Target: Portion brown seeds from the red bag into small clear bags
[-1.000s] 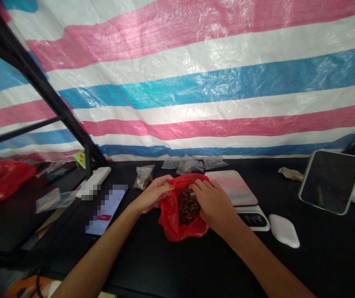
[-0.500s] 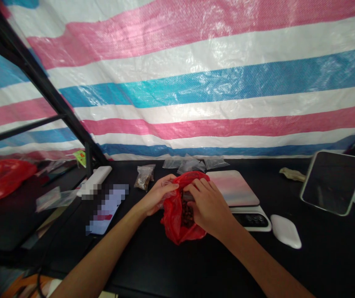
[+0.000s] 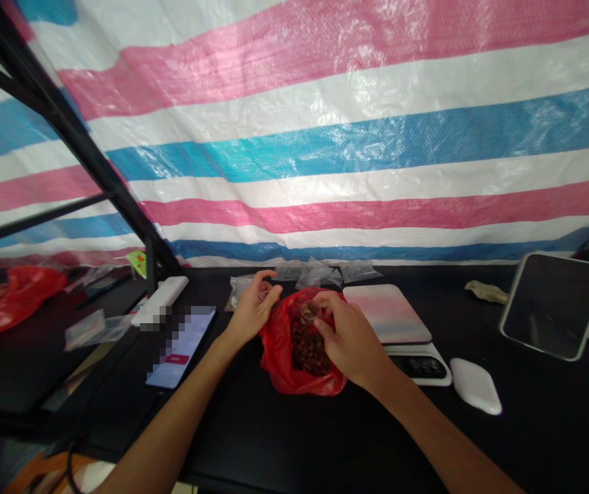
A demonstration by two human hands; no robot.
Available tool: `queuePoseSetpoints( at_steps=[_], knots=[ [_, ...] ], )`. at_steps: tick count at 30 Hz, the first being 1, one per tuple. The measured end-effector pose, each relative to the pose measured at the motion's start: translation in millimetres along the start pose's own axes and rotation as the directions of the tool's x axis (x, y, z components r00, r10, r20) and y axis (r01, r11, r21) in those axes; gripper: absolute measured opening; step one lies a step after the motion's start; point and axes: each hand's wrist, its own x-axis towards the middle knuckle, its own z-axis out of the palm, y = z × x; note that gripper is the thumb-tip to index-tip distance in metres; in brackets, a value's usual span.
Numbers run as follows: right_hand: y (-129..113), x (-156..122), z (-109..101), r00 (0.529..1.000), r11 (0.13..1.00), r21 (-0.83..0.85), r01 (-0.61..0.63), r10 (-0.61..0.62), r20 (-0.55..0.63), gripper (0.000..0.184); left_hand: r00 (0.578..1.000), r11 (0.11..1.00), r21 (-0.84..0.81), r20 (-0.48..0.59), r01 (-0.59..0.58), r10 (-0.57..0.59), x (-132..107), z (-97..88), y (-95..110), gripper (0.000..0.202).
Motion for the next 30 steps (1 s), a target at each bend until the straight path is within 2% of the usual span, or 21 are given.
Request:
queuePoseSetpoints(
  at_steps=[5,10,15,18,24,28,30],
  knots=[
    [-6,0,-4,0.998,0.999,0.036,-0.032,0.034,-0.057,0.028,0.991,0.989,-0.097,0.059,-0.113,0.119,-7,4.3,15,0.057],
    [-12,-1,-9,0.996,0.998,0.058,-0.003,0.009,-0.091,0.029,0.974,0.983,-0.142,0.174,-0.119,0.143,-16,6.6,24,0.057],
    [-12,-2,-8,0.995,0.997,0.06,0.042,-0.036,-0.098,0.032,0.957,0.968,-0.198,0.216,-0.154,0.196,-19,17.6,24,0.053],
    [-10,-2,-4,0.996,0.997,0.059,0.053,-0.048,-0.075,0.035,0.95,0.954,-0.226,0.196,-0.198,0.244,-19,24.4,26,0.053],
    [-12,-2,-6,0.992,0.995,-0.014,0.1,-0.101,-0.071,0.033,0.943,0.932,-0.188,0.072,-0.308,0.326,-19,29.2,26,0.052],
    [-15,-1,-10,0.987,0.987,0.003,0.158,-0.158,-0.028,0.033,0.939,0.942,-0.105,0.102,-0.319,0.329,-22,28.4,28,0.051],
    [-16,-1,-11,0.984,0.984,0.017,0.18,-0.179,-0.018,0.034,0.945,0.952,-0.085,0.121,-0.295,0.303,-23,27.4,29,0.057]
  ],
)
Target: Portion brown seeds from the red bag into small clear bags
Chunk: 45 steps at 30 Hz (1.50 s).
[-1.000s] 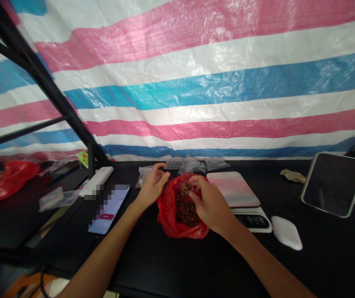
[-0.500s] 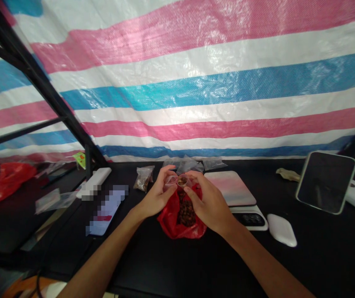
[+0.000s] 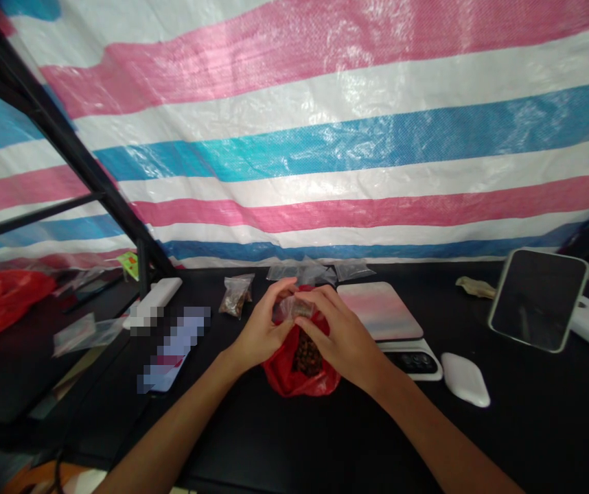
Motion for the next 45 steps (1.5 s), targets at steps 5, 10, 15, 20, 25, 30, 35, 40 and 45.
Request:
queuePoseSetpoints(
  at_steps=[5,10,15,20,25,30,35,40,45],
  knots=[
    [2,-1,2,1.0,1.0,0.015,-0.025,0.024,0.015,0.035,0.984,0.941,0.304,0.055,0.146,-0.17,0,-2.2,-2,0.039],
    [5,-1,4,0.998,0.998,-0.009,-0.06,0.061,0.029,0.032,0.978,0.917,0.369,0.078,0.15,-0.191,1,0.9,-2,0.021],
    [2,0,2,0.997,0.998,-0.028,-0.065,0.066,0.035,0.031,0.984,0.959,0.242,0.06,0.146,-0.165,-1,3.6,-5,0.038],
    [2,-1,1,1.0,1.0,-0.003,-0.019,0.019,0.02,0.026,0.991,0.944,0.317,0.061,0.095,-0.12,-1,2.4,-9,0.04],
    [1,-1,0,0.999,0.998,-0.036,0.043,-0.042,0.019,0.033,0.995,0.894,0.448,0.088,0.01,-0.055,0,-0.2,-6,0.039],
    [1,-2,0,0.998,0.998,-0.069,-0.011,0.015,0.062,0.043,0.992,0.865,0.499,0.126,-0.043,-0.024,-1,-1.2,-5,0.038],
    [0,-2,2,1.0,0.999,-0.052,-0.003,0.004,0.027,0.032,0.984,0.864,0.5,0.177,-0.059,-0.035,-3,0.3,-5,0.038],
    [-6,-1,2,0.997,1.0,-0.015,0.024,-0.026,-0.076,0.02,0.979,0.884,0.467,0.175,0.011,-0.104,-3,1.3,-4,0.038],
    [-3,0,2,0.982,0.999,0.014,0.048,-0.045,-0.182,0.015,0.974,0.891,0.453,0.189,0.029,-0.128,-2,2.0,0,0.038]
  ],
)
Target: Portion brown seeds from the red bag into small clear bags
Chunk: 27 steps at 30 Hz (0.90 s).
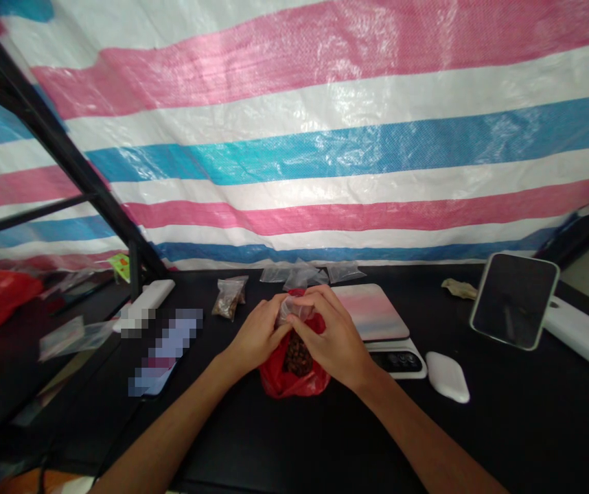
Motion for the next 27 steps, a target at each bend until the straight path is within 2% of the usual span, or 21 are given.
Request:
queuePoseSetpoints(
  at_steps=[3,6,10,15,22,27],
  knots=[
    [2,-1,-1,1.0,0.999,-0.034,0.031,-0.03,0.007,0.017,1.0,0.999,-0.042,-0.018,-0.02,0.019,0,0.8,2,0.037],
    [3,-1,-4,0.995,0.998,-0.044,0.051,-0.047,0.088,0.02,0.998,0.987,-0.159,-0.065,-0.008,-0.002,0,3.7,1,0.04],
    [4,-1,-9,0.981,0.997,-0.039,0.061,-0.053,0.188,0.023,0.995,0.962,-0.273,-0.092,0.008,-0.035,0,6.4,-1,0.034],
    [8,-1,-9,0.97,0.999,-0.047,0.021,-0.009,0.242,0.021,0.998,0.987,-0.159,-0.056,-0.027,0.018,0,4.1,0,0.034],
    [5,-1,-4,0.979,0.997,-0.011,0.073,-0.07,0.19,0.025,0.997,0.999,0.046,-0.076,-0.02,0.024,2,0.0,-2,0.025],
    [9,0,-7,0.99,0.999,-0.032,0.036,-0.031,0.136,0.029,0.998,1.0,0.016,-0.063,0.01,-0.009,1,-7.6,4,0.031]
  ],
)
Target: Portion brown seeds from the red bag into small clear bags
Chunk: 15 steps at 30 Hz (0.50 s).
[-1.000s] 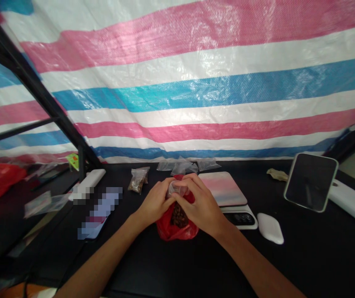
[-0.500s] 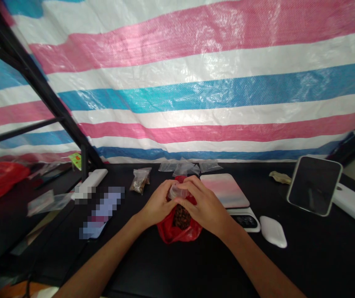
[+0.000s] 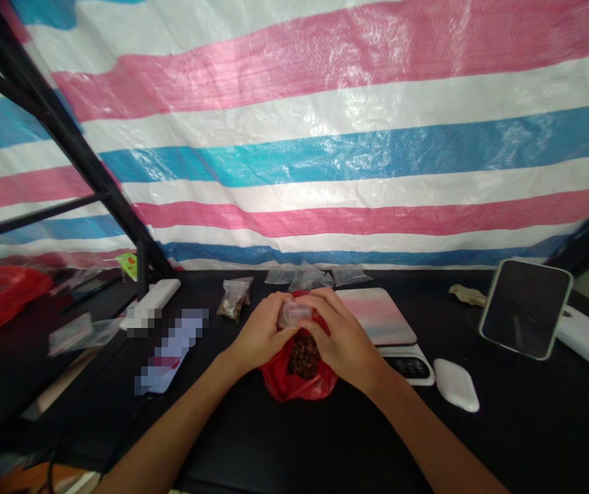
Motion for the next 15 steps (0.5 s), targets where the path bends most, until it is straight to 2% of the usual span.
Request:
queuePoseSetpoints(
  at_steps=[2,4,6,8,9,11,15],
  knots=[
    [1,0,-4,0.999,1.0,-0.022,-0.011,0.01,-0.039,0.034,0.998,0.998,-0.036,-0.029,0.051,-0.052,0,-2.3,1,0.029],
    [1,1,-9,1.0,0.999,-0.043,-0.011,0.01,-0.016,0.038,0.984,0.985,-0.071,-0.068,0.158,-0.163,0,-4.2,0,0.024],
    [-1,1,-14,0.993,0.998,-0.063,0.005,0.003,0.117,0.04,0.948,0.949,-0.1,-0.083,0.3,-0.309,1,-7.3,-4,0.027],
    [-2,2,-18,0.958,0.995,-0.101,0.021,0.009,0.287,0.04,0.904,0.9,-0.128,-0.05,0.417,-0.425,2,-13.3,-10,0.035],
    [-1,1,-18,0.937,0.991,-0.132,0.024,0.024,0.349,0.039,0.887,0.878,-0.149,-0.006,0.456,-0.462,2,-17.5,-12,0.039],
    [1,0,-17,0.915,0.976,-0.218,0.023,0.067,0.397,0.037,0.861,0.838,-0.199,0.139,0.508,-0.489,1,-27.0,-16,0.047],
    [8,0,-15,0.936,0.924,-0.381,0.024,0.113,0.333,0.035,0.788,0.792,-0.24,0.447,0.562,-0.424,-6,-40.7,-16,0.057]
  ],
)
